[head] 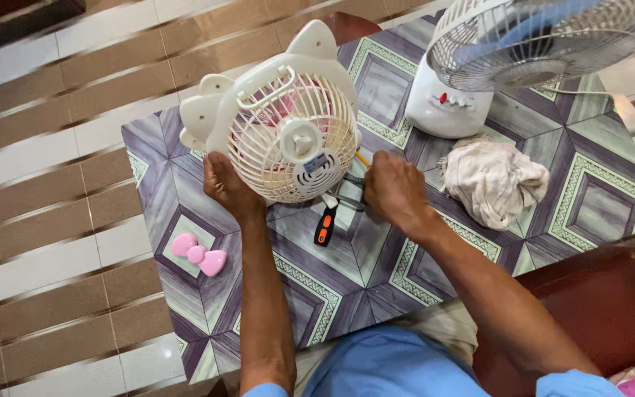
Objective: The person assembles a small white electric fan on a table using a yellow screwdriver. They attach the front grille to the fan body, tighten screws, and then attach a pink bow accessory to the front of the fan.
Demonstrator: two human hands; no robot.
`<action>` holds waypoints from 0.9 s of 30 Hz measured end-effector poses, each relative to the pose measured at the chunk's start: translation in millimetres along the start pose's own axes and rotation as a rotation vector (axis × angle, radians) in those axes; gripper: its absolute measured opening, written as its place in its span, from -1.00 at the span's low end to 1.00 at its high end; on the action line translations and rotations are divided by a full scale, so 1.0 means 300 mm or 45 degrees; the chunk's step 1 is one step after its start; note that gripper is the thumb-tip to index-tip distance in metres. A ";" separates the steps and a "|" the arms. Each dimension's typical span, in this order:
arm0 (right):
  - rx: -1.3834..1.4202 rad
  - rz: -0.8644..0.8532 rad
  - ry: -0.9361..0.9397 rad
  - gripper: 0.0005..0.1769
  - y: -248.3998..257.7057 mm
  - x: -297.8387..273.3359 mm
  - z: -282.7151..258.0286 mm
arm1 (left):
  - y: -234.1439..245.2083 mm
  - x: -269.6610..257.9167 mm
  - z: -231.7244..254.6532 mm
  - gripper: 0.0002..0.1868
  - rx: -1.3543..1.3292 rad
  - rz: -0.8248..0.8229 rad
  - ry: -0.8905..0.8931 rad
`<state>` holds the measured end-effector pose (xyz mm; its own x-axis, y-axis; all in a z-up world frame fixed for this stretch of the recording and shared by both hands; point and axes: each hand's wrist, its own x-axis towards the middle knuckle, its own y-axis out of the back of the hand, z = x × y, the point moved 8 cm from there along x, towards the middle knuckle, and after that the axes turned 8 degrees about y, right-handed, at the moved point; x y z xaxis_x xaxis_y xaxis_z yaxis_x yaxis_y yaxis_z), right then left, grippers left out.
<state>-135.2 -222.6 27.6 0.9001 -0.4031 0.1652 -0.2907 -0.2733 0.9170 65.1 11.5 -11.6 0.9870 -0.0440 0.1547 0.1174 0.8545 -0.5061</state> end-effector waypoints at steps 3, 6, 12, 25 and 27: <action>1.111 -0.367 -0.718 -0.68 -0.151 -0.051 0.112 | 0.012 -0.004 -0.011 -0.56 0.040 0.045 0.036; 1.161 -0.102 -0.420 -0.73 -0.090 -0.048 0.117 | 0.017 -0.001 -0.014 -0.52 0.067 0.078 0.064; 0.053 0.156 -0.177 -0.71 -0.069 -0.057 0.084 | 0.040 0.002 -0.011 -0.44 0.114 0.135 0.081; 1.096 -0.061 -0.674 -0.64 -0.219 -0.115 0.156 | 0.036 0.000 0.012 -0.27 0.160 0.189 0.093; 1.605 -0.263 -0.892 -0.63 -0.283 -0.140 0.138 | 0.032 0.003 0.016 -0.27 0.138 0.175 0.082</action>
<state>-161.7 -218.6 -72.2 0.7279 -0.4963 -0.4732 -0.5964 -0.7987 -0.0797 66.7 22.1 -12.3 0.9983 0.0472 0.0341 -0.0283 0.9052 -0.4241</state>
